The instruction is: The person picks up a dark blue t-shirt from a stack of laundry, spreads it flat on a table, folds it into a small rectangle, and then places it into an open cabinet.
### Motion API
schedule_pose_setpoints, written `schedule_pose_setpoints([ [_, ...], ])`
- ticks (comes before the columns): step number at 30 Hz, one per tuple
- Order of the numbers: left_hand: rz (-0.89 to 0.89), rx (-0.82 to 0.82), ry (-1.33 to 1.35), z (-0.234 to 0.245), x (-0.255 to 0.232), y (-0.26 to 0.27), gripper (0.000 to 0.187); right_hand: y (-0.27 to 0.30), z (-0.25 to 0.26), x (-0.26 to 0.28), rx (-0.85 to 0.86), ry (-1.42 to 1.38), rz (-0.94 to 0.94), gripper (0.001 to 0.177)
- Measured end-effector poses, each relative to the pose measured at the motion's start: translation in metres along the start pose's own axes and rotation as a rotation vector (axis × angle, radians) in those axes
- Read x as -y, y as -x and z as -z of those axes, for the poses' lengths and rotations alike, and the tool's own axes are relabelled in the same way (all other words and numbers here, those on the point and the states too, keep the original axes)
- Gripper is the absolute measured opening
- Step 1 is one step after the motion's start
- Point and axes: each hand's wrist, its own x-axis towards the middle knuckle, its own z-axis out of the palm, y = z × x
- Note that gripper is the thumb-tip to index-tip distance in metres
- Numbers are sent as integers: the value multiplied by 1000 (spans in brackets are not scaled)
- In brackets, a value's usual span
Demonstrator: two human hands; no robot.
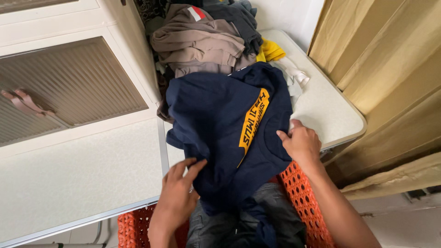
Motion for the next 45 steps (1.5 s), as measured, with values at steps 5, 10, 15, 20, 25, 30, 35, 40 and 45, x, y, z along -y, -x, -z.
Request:
schedule_pose_setpoints([
  [5, -25, 165, 35, -25, -18, 26, 79, -13, 5, 9, 217, -462, 109, 25],
  [10, -190, -198, 102, -55, -44, 21, 112, 75, 72, 72, 788, -1170, 235, 10],
  [15, -322, -684, 210, -61, -38, 38, 44, 107, 127, 89, 1080, -889, 1209, 6],
  [20, -38, -749, 791, -30, 18, 70, 39, 56, 102, 65, 840, -977, 795, 24],
  [25, -86, -405, 1014, -3, 44, 54, 49, 1, 34, 53, 278, -298, 419, 91],
  [30, -567, 437, 1027, 14, 32, -11, 61, -51, -6, 42, 434, 139, 189, 143],
  [35, -716, 743, 937, 31, 25, -47, 73, -82, -14, 50, 573, 142, 102, 153],
  [40, -110, -36, -60, 5, 38, -114, 78, -106, -21, 65, 529, 187, 60, 156],
  [45, 192, 222, -461, 6, 63, -189, 94, -123, -47, 85, 431, 135, 77, 157],
])
